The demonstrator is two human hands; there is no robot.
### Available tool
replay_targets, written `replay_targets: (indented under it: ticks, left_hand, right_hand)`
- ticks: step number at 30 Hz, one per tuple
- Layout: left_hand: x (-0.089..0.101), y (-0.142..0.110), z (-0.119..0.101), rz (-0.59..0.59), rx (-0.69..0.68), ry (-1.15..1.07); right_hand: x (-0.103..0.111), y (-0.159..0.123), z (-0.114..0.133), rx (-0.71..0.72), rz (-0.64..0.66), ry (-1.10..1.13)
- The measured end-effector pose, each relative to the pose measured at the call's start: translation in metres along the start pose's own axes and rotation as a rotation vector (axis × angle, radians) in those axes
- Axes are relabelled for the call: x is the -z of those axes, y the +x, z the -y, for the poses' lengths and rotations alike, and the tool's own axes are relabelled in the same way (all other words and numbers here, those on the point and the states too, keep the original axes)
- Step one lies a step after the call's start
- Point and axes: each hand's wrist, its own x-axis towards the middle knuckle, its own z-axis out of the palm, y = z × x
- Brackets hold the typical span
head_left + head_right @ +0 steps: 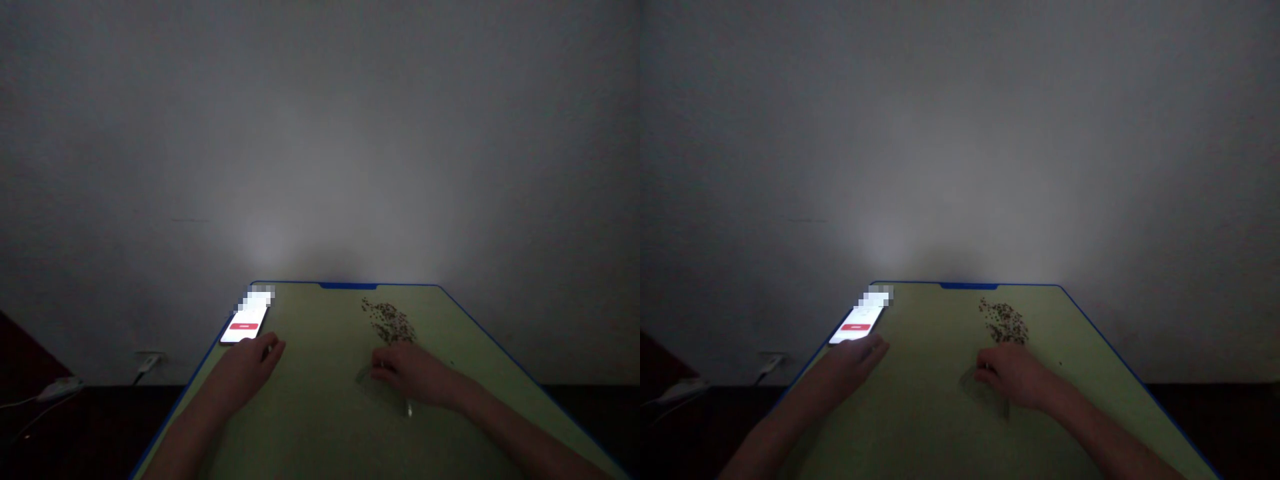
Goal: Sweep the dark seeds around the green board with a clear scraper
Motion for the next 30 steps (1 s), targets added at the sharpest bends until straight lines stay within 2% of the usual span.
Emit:
replay_targets:
  ticks: [6, 9, 13, 18, 22, 25, 30]
  left_hand:
    - [0.001, 0.0, -0.002, 0.026, 0.004, 0.014]
    - [-0.002, 0.001, 0.001, 0.012, 0.005, 0.014]
    - [-0.003, 0.001, 0.002, 0.013, 0.024, -0.012]
    - [-0.003, 0.001, 0.002, 0.036, 0.023, -0.01]
    - [-0.003, 0.002, 0.004, 0.046, 0.034, -0.013]
    - [-0.002, 0.001, 0.006, 0.044, 0.028, -0.025]
    - [-0.001, 0.0, 0.006, 0.024, 0.015, -0.024]
  right_hand:
    - [0.019, 0.022, -0.048, -0.076, -0.053, -0.078]
    - [0.028, 0.029, -0.061, -0.13, -0.085, -0.089]
    - [0.031, 0.047, -0.061, -0.187, -0.121, -0.051]
    - [0.022, 0.1, -0.054, -0.348, -0.167, 0.02]
    - [0.016, 0.135, -0.061, -0.497, -0.17, 0.069]
    - [0.012, 0.138, -0.071, -0.585, -0.174, 0.081]
    - [0.009, 0.115, -0.088, -0.667, -0.145, 0.093]
